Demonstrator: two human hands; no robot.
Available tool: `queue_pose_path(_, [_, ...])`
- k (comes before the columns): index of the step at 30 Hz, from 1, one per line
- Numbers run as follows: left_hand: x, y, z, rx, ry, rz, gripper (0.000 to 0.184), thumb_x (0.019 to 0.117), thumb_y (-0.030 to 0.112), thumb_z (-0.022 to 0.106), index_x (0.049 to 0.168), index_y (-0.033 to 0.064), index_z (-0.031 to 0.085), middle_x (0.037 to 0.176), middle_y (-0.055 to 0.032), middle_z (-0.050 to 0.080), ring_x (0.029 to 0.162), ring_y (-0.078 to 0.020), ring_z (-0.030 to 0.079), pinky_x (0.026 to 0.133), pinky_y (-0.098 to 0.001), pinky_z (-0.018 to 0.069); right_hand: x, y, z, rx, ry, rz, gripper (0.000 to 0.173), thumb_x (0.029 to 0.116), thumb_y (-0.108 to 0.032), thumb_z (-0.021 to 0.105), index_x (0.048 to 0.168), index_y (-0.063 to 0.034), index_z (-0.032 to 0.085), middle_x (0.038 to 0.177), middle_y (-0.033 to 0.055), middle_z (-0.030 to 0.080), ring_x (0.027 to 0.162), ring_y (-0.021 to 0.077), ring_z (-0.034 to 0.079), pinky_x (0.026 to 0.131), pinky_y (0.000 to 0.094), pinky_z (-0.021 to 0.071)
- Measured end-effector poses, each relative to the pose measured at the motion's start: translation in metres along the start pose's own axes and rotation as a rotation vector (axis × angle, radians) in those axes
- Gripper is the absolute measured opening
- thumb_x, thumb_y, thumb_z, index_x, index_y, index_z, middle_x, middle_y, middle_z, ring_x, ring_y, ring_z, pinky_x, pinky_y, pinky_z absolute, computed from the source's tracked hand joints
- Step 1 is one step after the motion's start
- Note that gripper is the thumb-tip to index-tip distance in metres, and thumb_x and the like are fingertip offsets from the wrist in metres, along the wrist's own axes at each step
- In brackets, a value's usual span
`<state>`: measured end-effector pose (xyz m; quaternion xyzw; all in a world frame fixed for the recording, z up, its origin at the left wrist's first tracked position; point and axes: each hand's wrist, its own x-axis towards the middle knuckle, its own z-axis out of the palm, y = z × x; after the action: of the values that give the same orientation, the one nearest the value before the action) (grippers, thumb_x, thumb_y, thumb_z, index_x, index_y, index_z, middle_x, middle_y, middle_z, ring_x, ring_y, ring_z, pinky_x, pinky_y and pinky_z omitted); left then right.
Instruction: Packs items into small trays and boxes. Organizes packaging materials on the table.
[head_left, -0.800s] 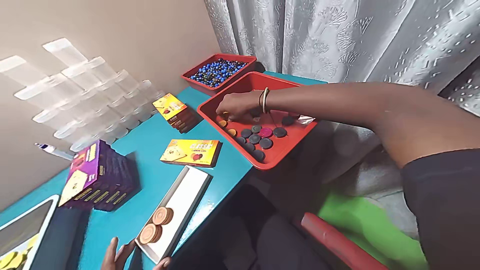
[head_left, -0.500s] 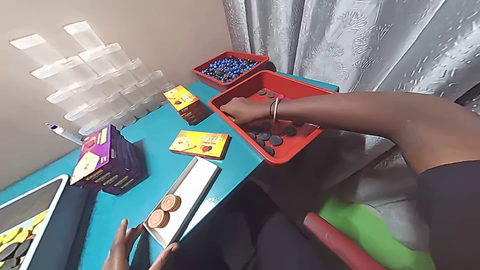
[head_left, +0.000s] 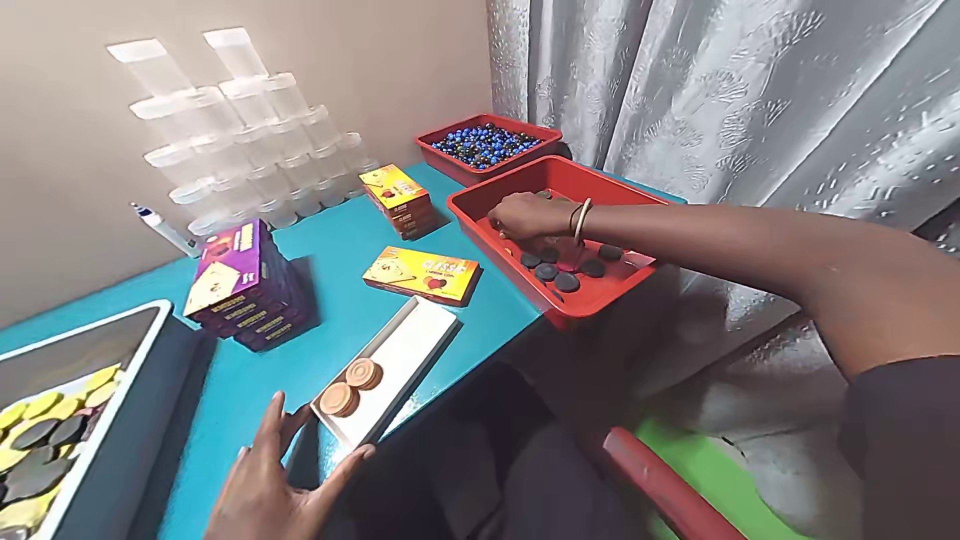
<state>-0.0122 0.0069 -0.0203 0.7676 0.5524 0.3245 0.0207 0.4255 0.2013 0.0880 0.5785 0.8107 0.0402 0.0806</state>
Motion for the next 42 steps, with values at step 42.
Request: queue_pose_path(42, [-0.005,0.021,0.006,0.037,0.139,-0.153,0.098,0.0732,0.078,0.066,0.145,0.0118,0.058,0.126,-0.0045,0.073,0.125,-0.0287,0.065,0.113,-0.0603,0.0398,-0.051,-0.228,-0.026,0.289,0.175,-0.409,0.04,0.0874,-0.016,0.082,0.12,-0.0009,0.063,0.092,0.0137,0.068,0.081,0.0288,0.069,0.072,0.0507,0.0574])
